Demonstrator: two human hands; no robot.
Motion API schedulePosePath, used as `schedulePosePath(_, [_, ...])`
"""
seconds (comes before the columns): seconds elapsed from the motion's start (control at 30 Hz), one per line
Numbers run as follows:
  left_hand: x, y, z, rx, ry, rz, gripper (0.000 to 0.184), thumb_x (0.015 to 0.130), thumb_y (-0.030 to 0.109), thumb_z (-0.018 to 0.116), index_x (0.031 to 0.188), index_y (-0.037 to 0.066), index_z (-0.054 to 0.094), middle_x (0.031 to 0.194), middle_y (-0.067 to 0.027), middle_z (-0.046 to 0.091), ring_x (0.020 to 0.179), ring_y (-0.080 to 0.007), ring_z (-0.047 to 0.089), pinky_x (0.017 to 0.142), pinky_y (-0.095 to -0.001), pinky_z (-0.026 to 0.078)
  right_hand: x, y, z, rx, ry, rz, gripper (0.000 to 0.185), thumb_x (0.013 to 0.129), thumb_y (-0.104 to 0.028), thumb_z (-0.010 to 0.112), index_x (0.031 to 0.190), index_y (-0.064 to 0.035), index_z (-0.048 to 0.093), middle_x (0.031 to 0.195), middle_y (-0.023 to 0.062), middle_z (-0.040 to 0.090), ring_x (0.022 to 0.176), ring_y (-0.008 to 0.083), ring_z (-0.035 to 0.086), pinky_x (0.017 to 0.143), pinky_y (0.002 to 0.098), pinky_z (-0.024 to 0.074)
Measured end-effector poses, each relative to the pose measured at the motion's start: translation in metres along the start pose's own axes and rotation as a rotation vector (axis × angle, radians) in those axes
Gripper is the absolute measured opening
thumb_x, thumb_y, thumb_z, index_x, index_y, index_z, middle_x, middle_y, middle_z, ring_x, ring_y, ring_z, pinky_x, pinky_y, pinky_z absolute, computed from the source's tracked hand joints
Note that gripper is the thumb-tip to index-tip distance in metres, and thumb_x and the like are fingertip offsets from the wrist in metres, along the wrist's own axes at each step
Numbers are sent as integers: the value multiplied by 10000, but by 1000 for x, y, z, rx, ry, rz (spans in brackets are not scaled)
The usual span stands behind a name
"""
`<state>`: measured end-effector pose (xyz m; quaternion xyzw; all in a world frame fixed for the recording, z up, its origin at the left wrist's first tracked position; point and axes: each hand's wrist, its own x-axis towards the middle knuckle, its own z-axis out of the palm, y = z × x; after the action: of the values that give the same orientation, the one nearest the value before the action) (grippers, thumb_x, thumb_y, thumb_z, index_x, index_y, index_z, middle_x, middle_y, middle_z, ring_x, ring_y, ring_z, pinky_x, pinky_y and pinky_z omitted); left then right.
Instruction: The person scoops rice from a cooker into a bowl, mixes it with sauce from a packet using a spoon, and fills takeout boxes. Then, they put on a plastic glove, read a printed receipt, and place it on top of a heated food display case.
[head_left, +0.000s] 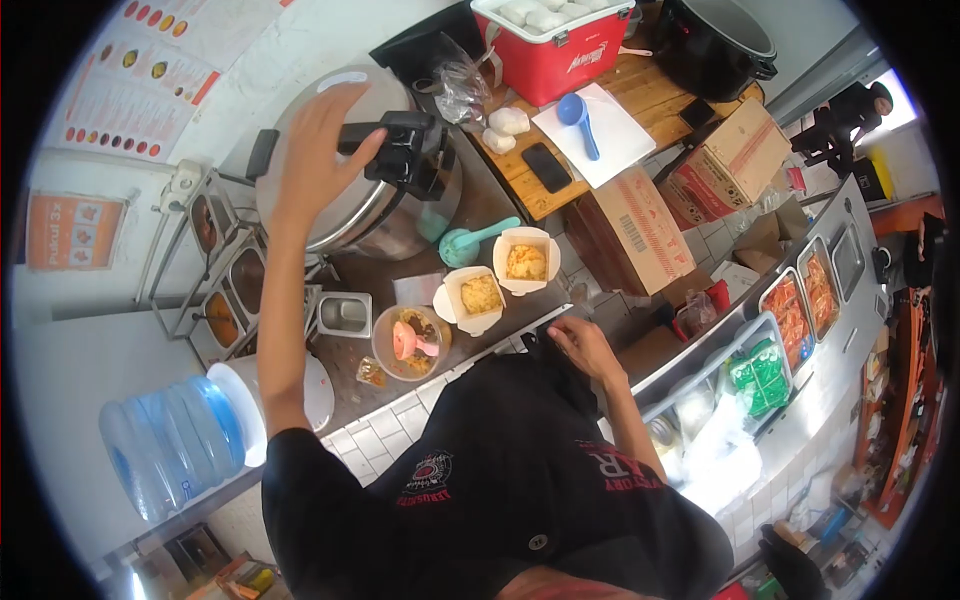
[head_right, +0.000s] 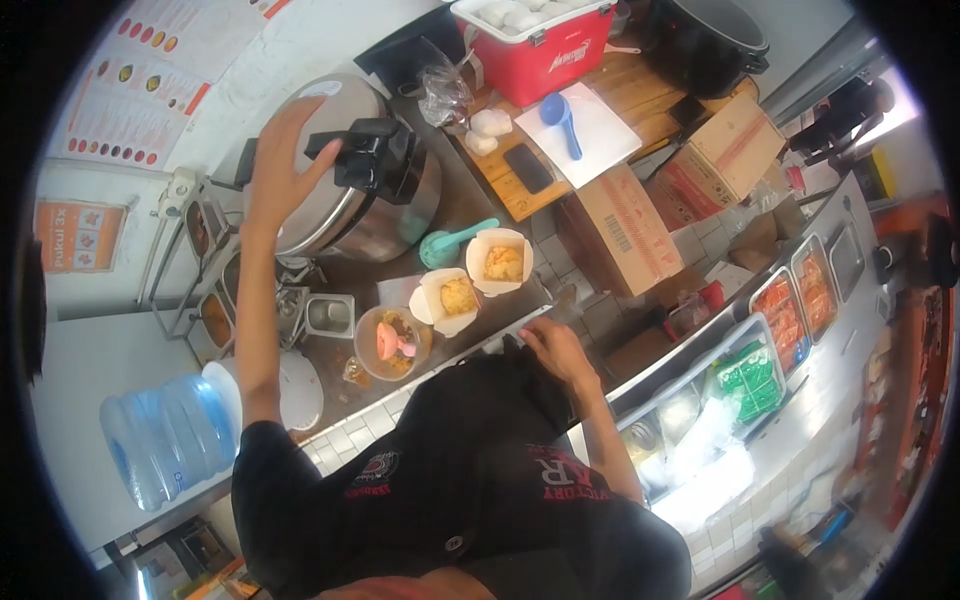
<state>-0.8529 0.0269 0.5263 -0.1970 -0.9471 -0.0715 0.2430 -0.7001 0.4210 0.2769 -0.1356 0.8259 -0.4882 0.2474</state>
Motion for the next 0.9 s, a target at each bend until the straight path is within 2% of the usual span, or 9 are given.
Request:
schedulePosePath(0.23, [32, -40, 110, -474, -24, -289, 619, 934, 488, 608, 1408, 108, 490, 1335, -155, 577, 1287, -313, 512, 1081, -426, 355, 14, -11, -31, 58, -10, -15, 212, 938, -224, 639, 990, -24, 684, 899, 180, 686, 807, 338, 667, 728, 414, 516])
schedulePosePath(0.37, [29, -33, 111, -587, 113, -266, 564, 996, 481, 499, 1400, 88, 500, 1336, -158, 576, 1291, -298, 504, 1085, -395, 346, 16, 4, -37, -9, 6, 2, 203, 932, -213, 646, 987, -20, 678, 908, 164, 686, 818, 330, 667, 726, 411, 516])
schedulePosePath(0.47, [31, -22, 99, -584, -1, -242, 855, 938, 748, 256, 1520, 127, 331, 1431, -147, 498, 1390, -288, 373, 1149, -437, 223, 33, 11, -27, -6, 85, -13, 228, 919, -223, 661, 1032, -26, 665, 942, 153, 687, 841, 332, 663, 735, 413, 514])
schedulePosePath(0.6, [-1, -6, 95, -483, 460, -277, 546, 1026, 469, 449, 1264, -9, 564, 1217, -160, 621, 1178, -247, 562, 1012, -367, 405, 86, 21, -7, 22, 402, 147, 428, 888, -327, 679, 1202, -44, 608, 1022, 190, 684, 969, 375, 652, 821, 428, 510])
schedulePosePath(0.67, [-45, 47, 107, -230, 599, -583, 320, 1021, 264, 524, 1000, -42, 616, 949, -111, 661, 887, -195, 626, 799, -314, 492, 119, 52, 8, 4, 494, 102, 484, 889, -347, 657, 1261, -46, 582, 1074, 224, 676, 1038, 396, 640, 875, 444, 502])
schedulePosePath(0.7, [-69, 71, 127, -415, 685, -659, 281, 977, 186, 578, 789, -23, 600, 678, -67, 579, 636, -177, 547, 603, -325, 434, 133, 60, 6, -1, 386, 93, 495, 891, -331, 637, 1286, -42, 564, 1102, 241, 665, 1060, 402, 632, 898, 448, 495])
schedulePosePath(0.73, [-101, 83, 139, -485, 436, -540, 309, 975, 199, 588, 744, -6, 602, 645, -64, 554, 618, -143, 511, 578, -309, 411, 146, 68, 4, -5, 279, 83, 508, 893, -315, 617, 1311, -37, 545, 1130, 258, 653, 1082, 408, 623, 921, 452, 488])
schedulePosePath(0.8, [-127, 131, 151, -578, -28, -722, 381, 969, 288, 614, 757, -28, 613, 621, -108, 551, 584, -166, 448, 561, -348, 402, 151, 62, -5, 1, 80, 115, 511, 892, -260, 573, 1345, -29, 517, 1159, 283, 637, 1094, 419, 616, 943, 461, 482])
schedulePosePath(0.9, [-186, 149, 192, -511, -399, -863, 497, 952, 427, 601, 758, -30, 631, 632, -157, 599, 573, -262, 521, 583, -393, 430, 146, 46, -20, -61, -83, 76, 498, 895, -158, 503, 1370, -9, 486, 1132, 306, 636, 1033, 409, 644, 908, 466, 502])
